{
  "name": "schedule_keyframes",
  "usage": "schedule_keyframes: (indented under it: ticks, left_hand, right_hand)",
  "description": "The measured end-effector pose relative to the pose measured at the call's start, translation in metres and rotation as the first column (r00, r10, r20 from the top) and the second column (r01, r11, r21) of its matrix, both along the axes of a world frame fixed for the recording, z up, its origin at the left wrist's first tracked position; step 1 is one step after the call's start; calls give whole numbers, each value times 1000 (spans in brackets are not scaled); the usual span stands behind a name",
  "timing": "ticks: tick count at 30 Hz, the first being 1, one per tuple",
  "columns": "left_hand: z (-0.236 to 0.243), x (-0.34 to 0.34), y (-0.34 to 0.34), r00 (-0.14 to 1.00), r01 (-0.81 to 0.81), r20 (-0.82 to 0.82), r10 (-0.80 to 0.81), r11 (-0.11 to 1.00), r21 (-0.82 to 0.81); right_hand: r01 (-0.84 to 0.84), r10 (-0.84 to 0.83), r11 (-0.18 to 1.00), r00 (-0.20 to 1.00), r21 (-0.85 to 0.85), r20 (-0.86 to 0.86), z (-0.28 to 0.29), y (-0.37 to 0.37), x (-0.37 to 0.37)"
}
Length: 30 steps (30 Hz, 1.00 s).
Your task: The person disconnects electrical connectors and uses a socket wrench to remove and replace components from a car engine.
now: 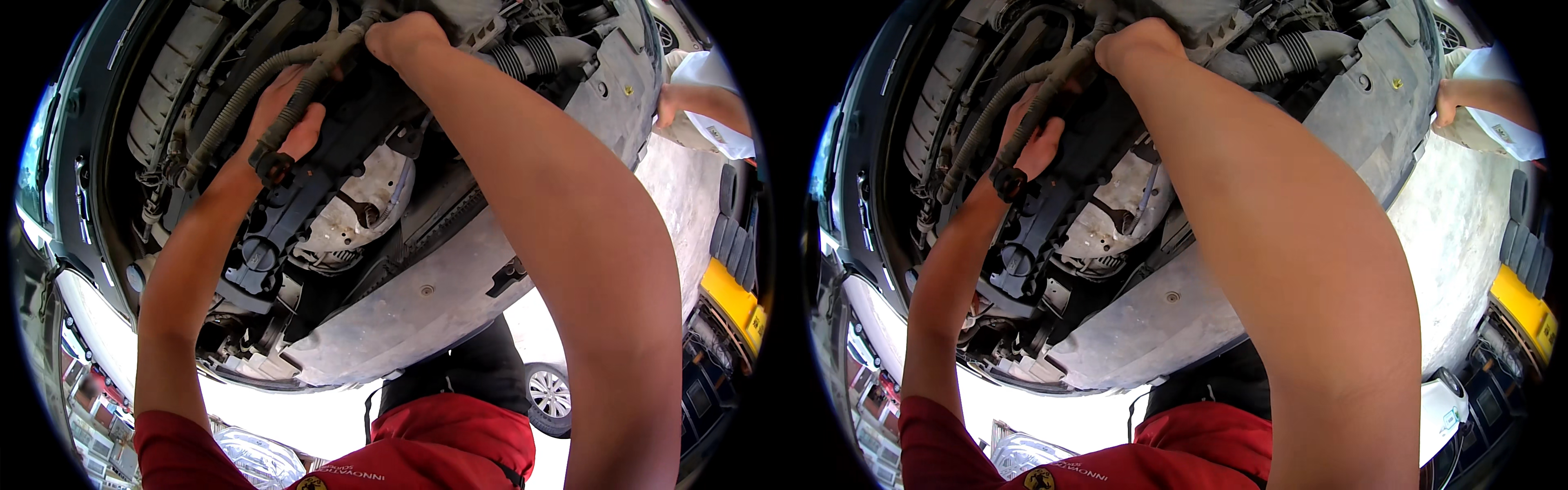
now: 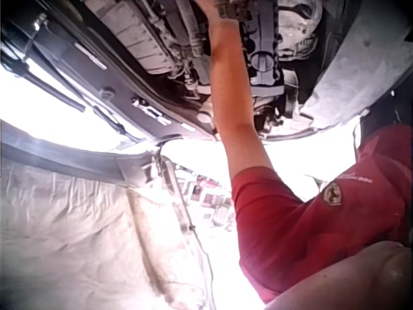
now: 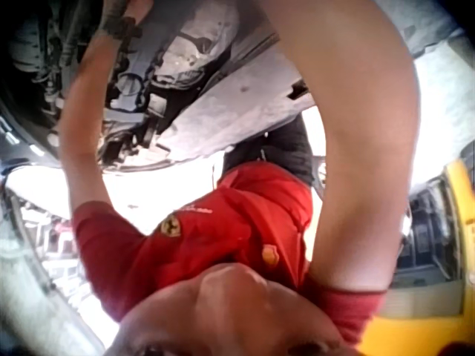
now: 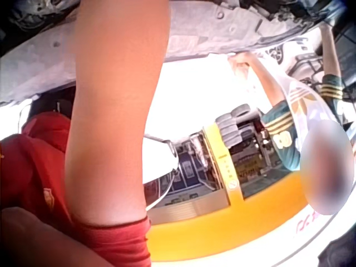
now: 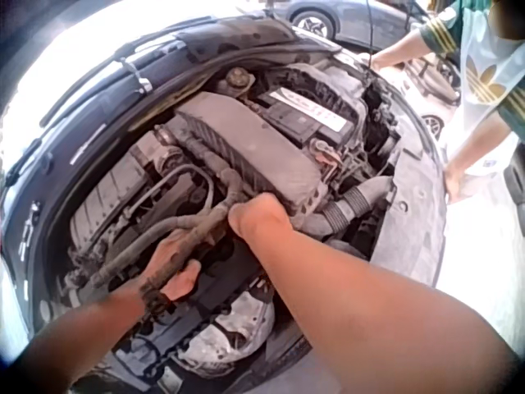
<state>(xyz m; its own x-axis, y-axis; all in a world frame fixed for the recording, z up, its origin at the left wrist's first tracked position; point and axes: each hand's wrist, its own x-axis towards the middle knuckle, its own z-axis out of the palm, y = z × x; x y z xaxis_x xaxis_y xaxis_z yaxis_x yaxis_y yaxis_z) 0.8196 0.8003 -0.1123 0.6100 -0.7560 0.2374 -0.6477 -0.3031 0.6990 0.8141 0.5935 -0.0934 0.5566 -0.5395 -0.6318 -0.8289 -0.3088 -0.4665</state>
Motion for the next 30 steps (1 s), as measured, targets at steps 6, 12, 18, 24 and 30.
schedule_keyframes:
  ticks: [6, 12, 18, 24, 30]
  left_hand:
    - [4, -2, 1, 999, -19, -39, 23, 995, 94]
    - [27, -12, 1, 995, -42, -90, 40, 999, -19]
    - [53, -22, -11, 946, -283, 45, 320, 754, 593]
    - [49, -21, -16, 947, -322, 216, 239, 694, 644]
    - [52, -29, -8, 918, -381, 309, 247, 762, 524]
  right_hand:
    - [-152, 152, 988, 988, 25, 9, -14, -10, -2]
    - [-107, 107, 989, 994, 107, 2, -24, -11, -4]
    - [-218, 219, 975, 975, 37, -29, 15, -5, -19]
    - [-191, 188, 978, 981, 88, 37, 4, -10, -17]
    - [-60, 53, 992, 996, 109, 66, 23, -8, -22]
